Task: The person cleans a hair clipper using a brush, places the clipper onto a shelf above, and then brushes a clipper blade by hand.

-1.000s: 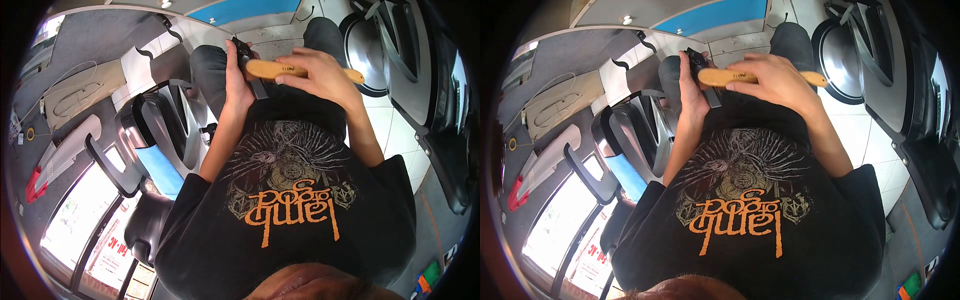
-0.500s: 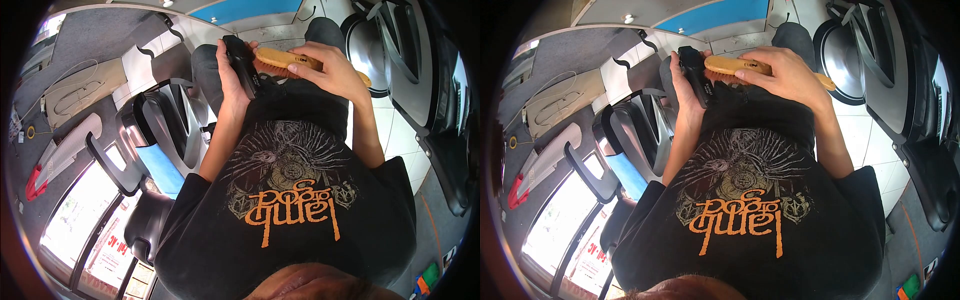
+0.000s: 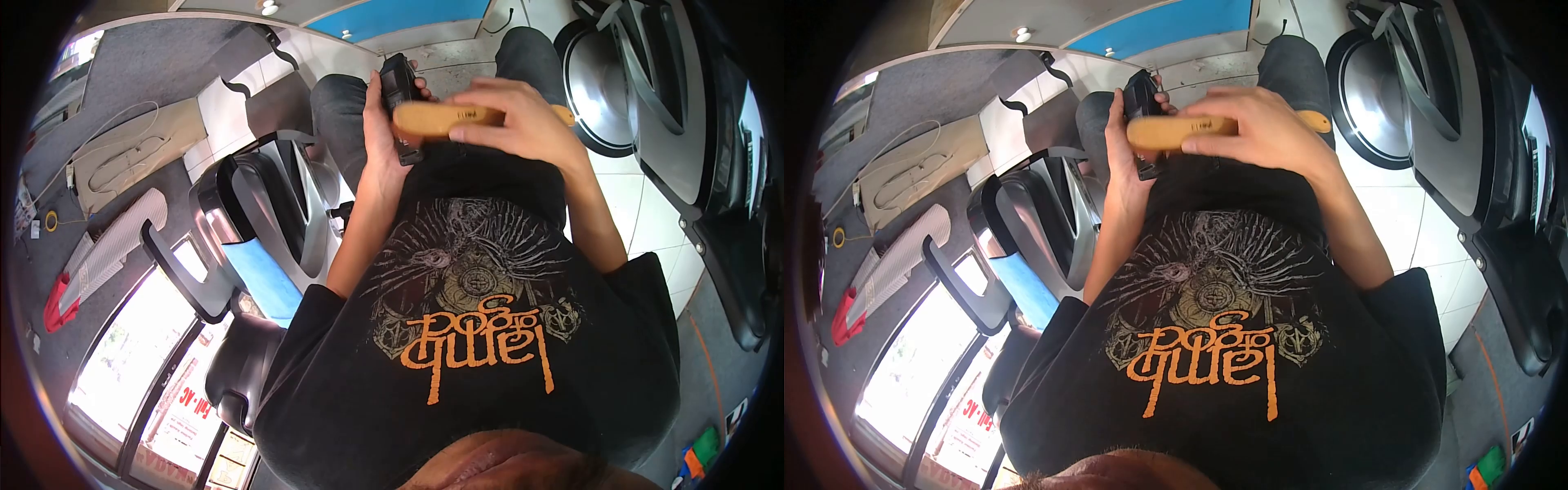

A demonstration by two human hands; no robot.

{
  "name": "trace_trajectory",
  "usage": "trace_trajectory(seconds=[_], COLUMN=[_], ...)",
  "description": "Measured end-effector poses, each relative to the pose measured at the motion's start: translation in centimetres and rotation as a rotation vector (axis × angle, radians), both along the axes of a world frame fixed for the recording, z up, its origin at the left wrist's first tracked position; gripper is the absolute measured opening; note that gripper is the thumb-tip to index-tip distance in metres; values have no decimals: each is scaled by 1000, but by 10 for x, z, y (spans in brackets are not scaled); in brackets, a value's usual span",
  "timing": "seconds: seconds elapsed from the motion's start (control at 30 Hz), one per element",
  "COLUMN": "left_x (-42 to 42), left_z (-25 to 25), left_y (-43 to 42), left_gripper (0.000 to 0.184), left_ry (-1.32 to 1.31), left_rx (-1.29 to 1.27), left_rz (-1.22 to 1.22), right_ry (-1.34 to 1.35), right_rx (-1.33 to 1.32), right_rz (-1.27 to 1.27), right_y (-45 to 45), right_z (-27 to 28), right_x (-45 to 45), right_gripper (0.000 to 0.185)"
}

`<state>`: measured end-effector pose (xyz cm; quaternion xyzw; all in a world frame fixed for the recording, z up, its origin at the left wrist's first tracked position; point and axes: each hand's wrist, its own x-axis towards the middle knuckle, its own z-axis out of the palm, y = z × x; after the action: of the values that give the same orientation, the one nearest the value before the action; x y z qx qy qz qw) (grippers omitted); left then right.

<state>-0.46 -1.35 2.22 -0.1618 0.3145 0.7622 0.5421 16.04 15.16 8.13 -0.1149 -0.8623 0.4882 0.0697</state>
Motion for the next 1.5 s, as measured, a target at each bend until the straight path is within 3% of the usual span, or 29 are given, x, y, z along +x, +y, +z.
trace_trajectory(seconds=[0.07, 0.1, 0.2, 0.33, 0.37, 0.47, 0.5, 0.6, 0.7, 0.73, 0.77, 0.8, 0.83, 0.97, 1.07, 1.2, 1.3, 1.37, 1.47, 1.5], left_x=[6, 2, 1, -6, -8, -1, 4, -2, 1, 2, 1, -3, -2, 5, -1, -6, -6, -7, 5, -5], left_z=[20, 12, 2, -10, -28, -3, 12, -14, -3, 5, 8, 3, 0, 13, -10, -11, -11, -17, 16, -6], left_y=[8, 5, -3, -7, -4, 2, 12, -3, -3, 0, 2, 3, 3, 12, -2, -3, 0, -1, 13, -3], left_gripper=[54, 54, 54, 64, 72, 74, 70, 64, 66, 67, 69, 68, 67, 60, 58, 57, 58, 56, 55, 55], left_ry=[1, -86, -123, -31, -181, 78, -9, -68, 14, 57, -1, -192, -181, -92, -117, -196, -198, -165, 13, -204], left_rx=[-34, 172, 230, 142, 484, -42, -141, 291, 34, -80, -29, 245, 226, 0, 177, 202, 227, 273, -106, 236], left_rz=[37, -7, -54, -145, -193, -108, -10, -70, -99, -116, -118, -155, -152, -17, 7, -23, -32, -52, 119, 48], right_ry=[25, 66, 146, 99, 43, 66, 64, 37, 187, 127, 60, -7, -8, 66, -36, 63, -81, -98, -32, -51], right_rx=[75, 104, -85, -195, -175, -123, -123, -57, -126, -232, -216, -199, -156, -19, 5, -215, -261, -212, -128, -167], right_rz=[-212, -327, -336, 69, 145, -22, -149, -428, -224, -87, 44, 176, 207, -177, -353, 17, 247, 102, -112, -160], right_y=[-4, -4, 2, -2, -4, -6, -5, -2, -2, -2, -2, -1, -2, 2, 9, 9, 8, 11, 19, 20], right_z=[-10, -14, -8, 12, 8, -13, -8, -10, -3, 10, 11, 12, 6, -12, -1, 12, 9, -2, -8, -8], right_x=[-5, -8, -6, -1, -1, -2, -6, -5, 0, 2, 2, 2, 1, -2, -1, 10, 9, 8, 8, 9], right_gripper=[43, 43, 43, 43, 45, 44, 44, 43, 44, 45, 45, 44, 43, 44, 44, 43, 40, 39, 39, 40])
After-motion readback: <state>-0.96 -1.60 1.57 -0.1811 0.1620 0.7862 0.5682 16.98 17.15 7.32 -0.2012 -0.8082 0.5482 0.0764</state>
